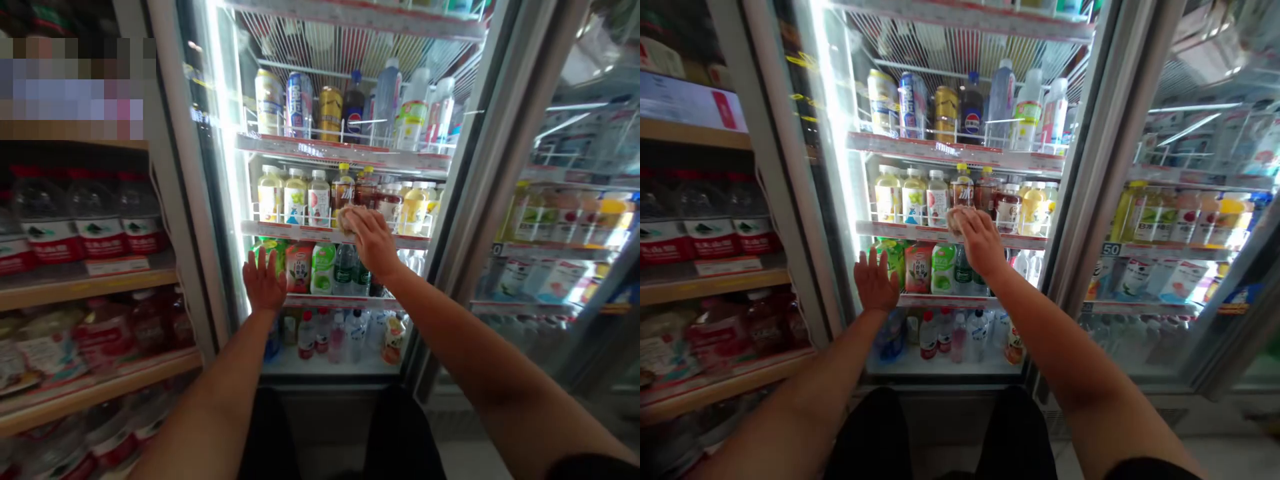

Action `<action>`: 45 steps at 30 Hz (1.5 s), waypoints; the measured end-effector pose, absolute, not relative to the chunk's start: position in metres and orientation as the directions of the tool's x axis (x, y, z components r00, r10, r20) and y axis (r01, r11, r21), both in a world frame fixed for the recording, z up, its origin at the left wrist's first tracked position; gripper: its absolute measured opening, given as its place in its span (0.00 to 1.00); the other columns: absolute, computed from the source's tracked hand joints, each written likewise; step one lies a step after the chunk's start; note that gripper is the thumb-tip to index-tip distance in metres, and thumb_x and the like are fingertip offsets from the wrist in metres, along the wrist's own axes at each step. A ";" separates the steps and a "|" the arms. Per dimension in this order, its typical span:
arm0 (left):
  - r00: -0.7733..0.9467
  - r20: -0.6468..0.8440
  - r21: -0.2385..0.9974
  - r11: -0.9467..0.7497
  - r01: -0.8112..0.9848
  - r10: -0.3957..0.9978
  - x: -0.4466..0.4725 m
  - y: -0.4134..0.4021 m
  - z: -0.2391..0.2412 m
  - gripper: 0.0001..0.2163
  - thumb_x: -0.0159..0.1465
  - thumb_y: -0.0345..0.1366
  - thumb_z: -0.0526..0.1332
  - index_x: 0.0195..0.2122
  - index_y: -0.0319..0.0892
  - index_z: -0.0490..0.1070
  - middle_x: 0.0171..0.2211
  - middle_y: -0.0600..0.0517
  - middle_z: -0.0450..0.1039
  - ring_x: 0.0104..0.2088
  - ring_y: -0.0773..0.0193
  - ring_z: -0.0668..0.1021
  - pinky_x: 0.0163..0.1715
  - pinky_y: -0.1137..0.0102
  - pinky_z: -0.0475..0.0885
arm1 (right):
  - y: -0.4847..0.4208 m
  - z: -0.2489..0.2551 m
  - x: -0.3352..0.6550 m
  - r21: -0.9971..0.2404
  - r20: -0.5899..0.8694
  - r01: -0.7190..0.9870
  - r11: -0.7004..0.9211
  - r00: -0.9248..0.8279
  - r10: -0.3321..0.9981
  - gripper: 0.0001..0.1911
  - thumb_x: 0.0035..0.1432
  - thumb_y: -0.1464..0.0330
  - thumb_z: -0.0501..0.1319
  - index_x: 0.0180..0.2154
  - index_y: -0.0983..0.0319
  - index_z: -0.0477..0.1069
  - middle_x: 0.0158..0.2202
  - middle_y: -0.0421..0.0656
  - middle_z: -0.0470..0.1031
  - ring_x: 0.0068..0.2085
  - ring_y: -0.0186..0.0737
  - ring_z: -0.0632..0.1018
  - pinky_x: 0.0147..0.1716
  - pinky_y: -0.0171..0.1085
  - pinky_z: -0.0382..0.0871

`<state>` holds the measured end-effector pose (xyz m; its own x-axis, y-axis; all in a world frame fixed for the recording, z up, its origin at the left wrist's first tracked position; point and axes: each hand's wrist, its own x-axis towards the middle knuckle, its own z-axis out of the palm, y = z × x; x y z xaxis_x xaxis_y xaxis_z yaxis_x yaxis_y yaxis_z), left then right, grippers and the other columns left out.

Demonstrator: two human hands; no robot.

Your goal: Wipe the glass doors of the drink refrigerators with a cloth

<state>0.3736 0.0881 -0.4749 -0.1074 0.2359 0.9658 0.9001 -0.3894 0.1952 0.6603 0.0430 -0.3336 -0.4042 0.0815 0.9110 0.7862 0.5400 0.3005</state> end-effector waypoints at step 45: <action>-0.081 0.978 0.146 -0.355 0.923 0.192 0.374 0.092 -0.476 0.28 0.71 0.47 0.48 0.68 0.39 0.59 0.70 0.37 0.55 0.74 0.48 0.46 0.70 0.45 0.42 | 0.024 -0.372 0.755 0.344 0.909 0.831 0.438 -0.411 0.067 0.21 0.66 0.76 0.55 0.58 0.63 0.71 0.54 0.51 0.76 0.57 0.49 0.73 0.59 0.50 0.70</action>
<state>0.3739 0.0915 -0.4762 -0.0807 0.1925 0.9780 0.9235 -0.3547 0.1461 0.7552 0.0245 -0.3724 -0.4113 0.0673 0.9090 0.8309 0.4377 0.3436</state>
